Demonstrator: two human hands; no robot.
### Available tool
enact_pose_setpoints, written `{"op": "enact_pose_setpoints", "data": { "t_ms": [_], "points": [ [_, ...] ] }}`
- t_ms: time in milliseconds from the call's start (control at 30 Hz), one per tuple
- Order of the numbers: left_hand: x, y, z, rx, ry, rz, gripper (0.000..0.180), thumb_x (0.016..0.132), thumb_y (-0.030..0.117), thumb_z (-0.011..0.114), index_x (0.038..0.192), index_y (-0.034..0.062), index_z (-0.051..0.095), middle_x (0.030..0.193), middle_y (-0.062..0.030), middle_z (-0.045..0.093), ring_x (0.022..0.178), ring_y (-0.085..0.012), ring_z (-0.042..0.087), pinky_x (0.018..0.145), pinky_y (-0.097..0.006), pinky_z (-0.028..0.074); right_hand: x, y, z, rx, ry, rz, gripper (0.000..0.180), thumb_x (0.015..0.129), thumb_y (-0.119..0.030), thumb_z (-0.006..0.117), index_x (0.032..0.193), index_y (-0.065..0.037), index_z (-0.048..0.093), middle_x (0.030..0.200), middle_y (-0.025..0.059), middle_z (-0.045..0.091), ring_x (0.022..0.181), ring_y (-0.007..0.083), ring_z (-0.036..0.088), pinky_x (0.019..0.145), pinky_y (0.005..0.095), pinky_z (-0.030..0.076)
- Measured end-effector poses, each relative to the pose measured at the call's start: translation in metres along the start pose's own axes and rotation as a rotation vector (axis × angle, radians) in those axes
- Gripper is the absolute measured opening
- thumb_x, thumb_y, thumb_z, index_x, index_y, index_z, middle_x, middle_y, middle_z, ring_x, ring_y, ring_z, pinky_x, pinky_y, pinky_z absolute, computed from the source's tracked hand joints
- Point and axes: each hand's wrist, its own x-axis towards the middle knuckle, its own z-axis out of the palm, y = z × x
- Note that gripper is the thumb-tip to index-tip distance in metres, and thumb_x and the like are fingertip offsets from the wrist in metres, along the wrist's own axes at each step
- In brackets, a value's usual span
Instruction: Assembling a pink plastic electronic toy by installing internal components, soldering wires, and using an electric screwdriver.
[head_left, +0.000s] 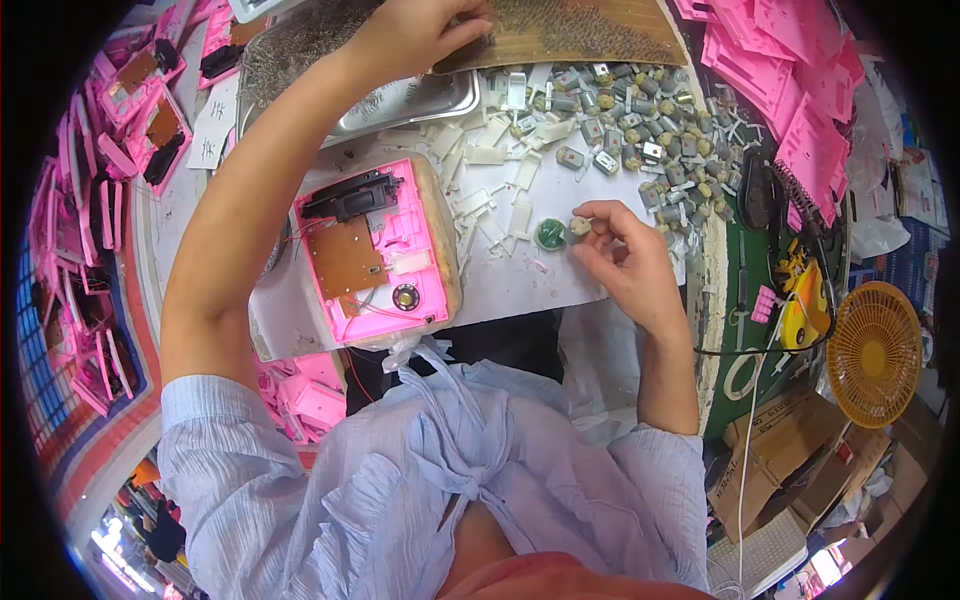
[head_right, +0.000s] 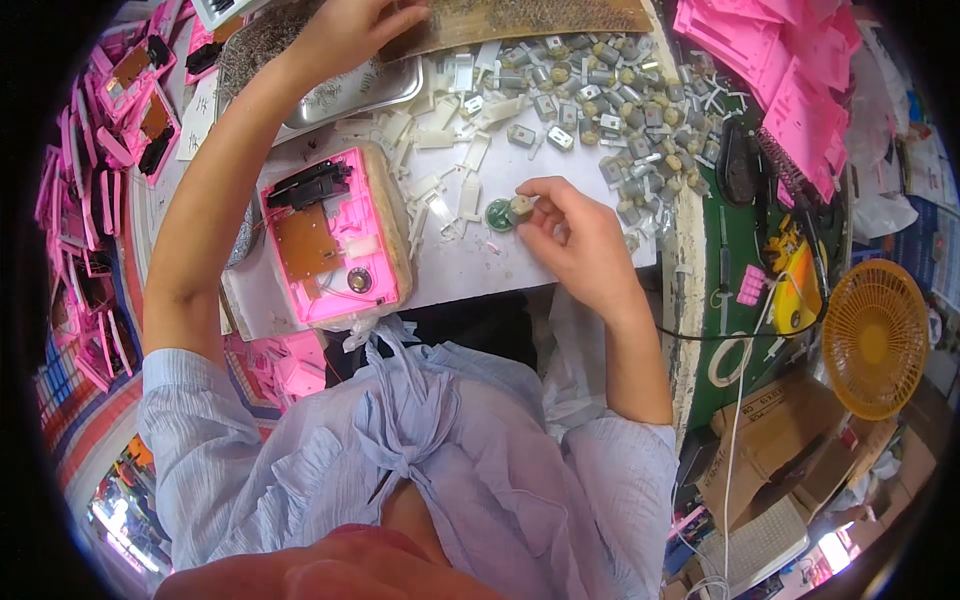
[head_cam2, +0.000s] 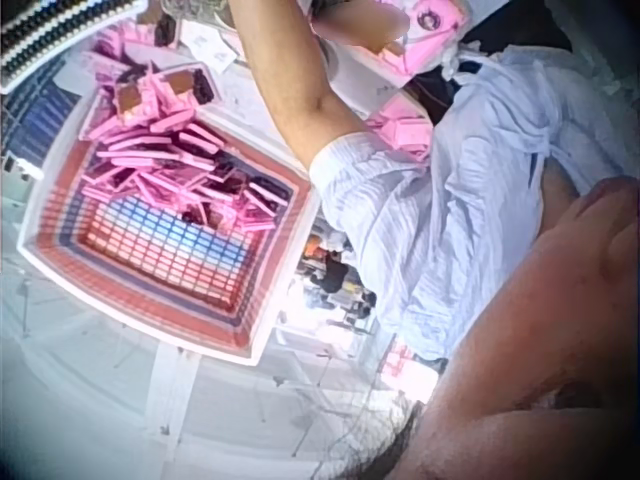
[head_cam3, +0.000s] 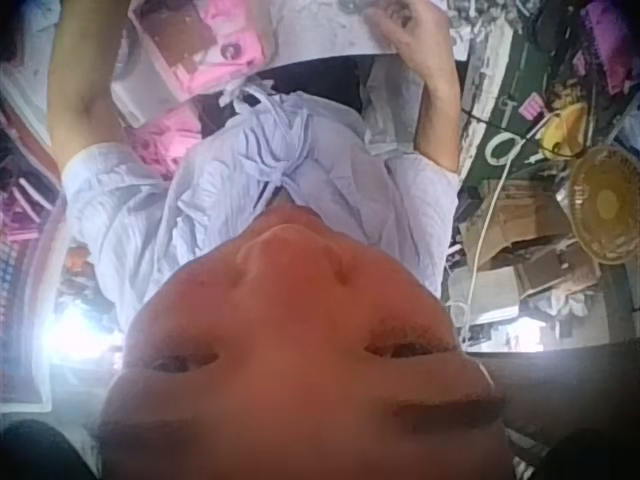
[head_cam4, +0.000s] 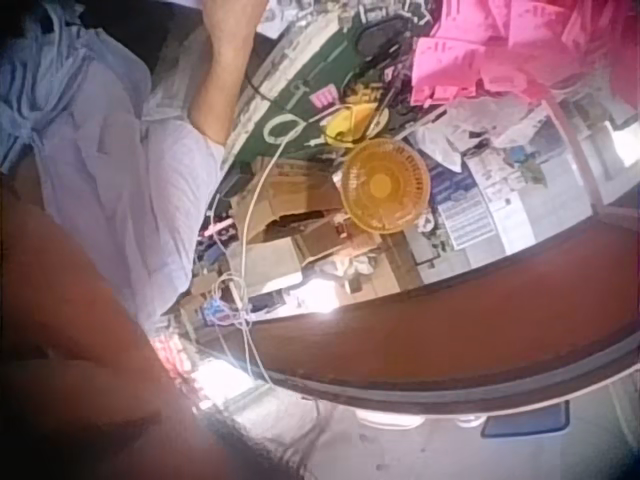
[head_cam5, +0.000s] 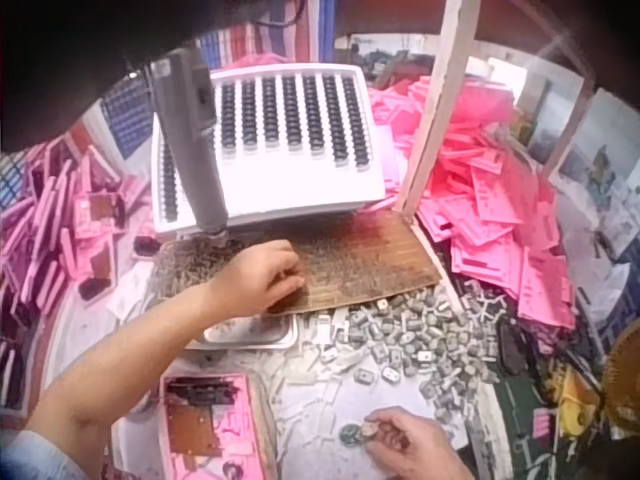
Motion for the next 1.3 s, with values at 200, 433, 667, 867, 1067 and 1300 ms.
{"op": "enact_pose_setpoints", "data": {
  "t_ms": [200, 433, 667, 867, 1067, 1300],
  "points": [
    [-0.006, 0.014, -0.005, -0.001, -0.029, -0.034, 0.016, 0.086, 0.016, 0.073, 0.091, 0.0021, 0.066, 0.090, -0.0163, 0.061, 0.086, -0.0370, 0.065, 0.074, -0.044, 0.053, 0.000, -0.002, 0.000, -0.003, 0.027, -0.021, 0.034, 0.086, -0.002, 0.073, 0.119, -0.005, 0.067, 0.084, 0.0026, 0.065, 0.073, 0.0105, 0.060, 0.066, 0.0253, 0.048],
    [-0.007, 0.025, 0.002, 0.176, -0.048, -0.071, 0.017, 0.084, 0.019, 0.074, 0.090, 0.0055, 0.067, 0.093, -0.0137, 0.062, 0.085, -0.0360, 0.066, 0.074, -0.044, 0.056, 0.000, -0.004, 0.001, -0.001, 0.025, -0.024, 0.034, 0.086, -0.001, 0.073, 0.119, -0.005, 0.067, 0.083, 0.0023, 0.065, 0.072, 0.0102, 0.059, 0.065, 0.0250, 0.048],
    [0.020, 0.044, 0.020, 0.100, 0.050, -0.068, 0.018, 0.083, 0.023, 0.075, 0.089, 0.0061, 0.070, 0.093, -0.0143, 0.064, 0.086, -0.0367, 0.067, 0.075, -0.046, 0.055, 0.002, -0.005, 0.001, -0.003, 0.014, -0.041, 0.035, 0.086, 0.000, 0.073, 0.120, -0.004, 0.066, 0.083, 0.0029, 0.064, 0.073, 0.0105, 0.059, 0.066, 0.0252, 0.049],
    [0.042, 0.055, 0.052, 0.307, -0.044, -0.224, 0.030, 0.084, 0.029, 0.070, 0.077, -0.0004, 0.075, 0.081, -0.0226, 0.071, 0.078, -0.0394, 0.071, 0.075, -0.050, 0.057, -0.003, -0.005, -0.001, 0.022, 0.020, -0.011, 0.036, 0.085, 0.000, 0.073, 0.121, -0.005, 0.068, 0.086, -0.0004, 0.062, 0.077, 0.0074, 0.058, 0.063, 0.0218, 0.047],
    [0.047, 0.062, 0.056, 0.387, -0.073, -0.346, 0.030, 0.086, 0.027, 0.065, 0.078, 0.0005, 0.076, 0.082, -0.0230, 0.073, 0.079, -0.0393, 0.073, 0.074, -0.050, 0.058, -0.007, 0.001, -0.004, 0.025, 0.025, -0.009, 0.036, 0.085, 0.000, 0.073, 0.120, -0.005, 0.069, 0.087, -0.0023, 0.061, 0.080, 0.0055, 0.057, 0.060, 0.0200, 0.045],
    [0.073, 0.073, 0.048, 0.364, -0.314, -0.535, 0.019, 0.082, 0.014, 0.067, 0.089, 0.0020, 0.080, 0.094, -0.0232, 0.076, 0.091, -0.0369, 0.076, 0.079, -0.047, 0.061, -0.009, -0.004, -0.004, 0.017, 0.027, -0.006, 0.036, 0.085, 0.000, 0.073, 0.121, -0.005, 0.068, 0.088, -0.0027, 0.061, 0.082, 0.0052, 0.057, 0.061, 0.0198, 0.045]
  ]
}}
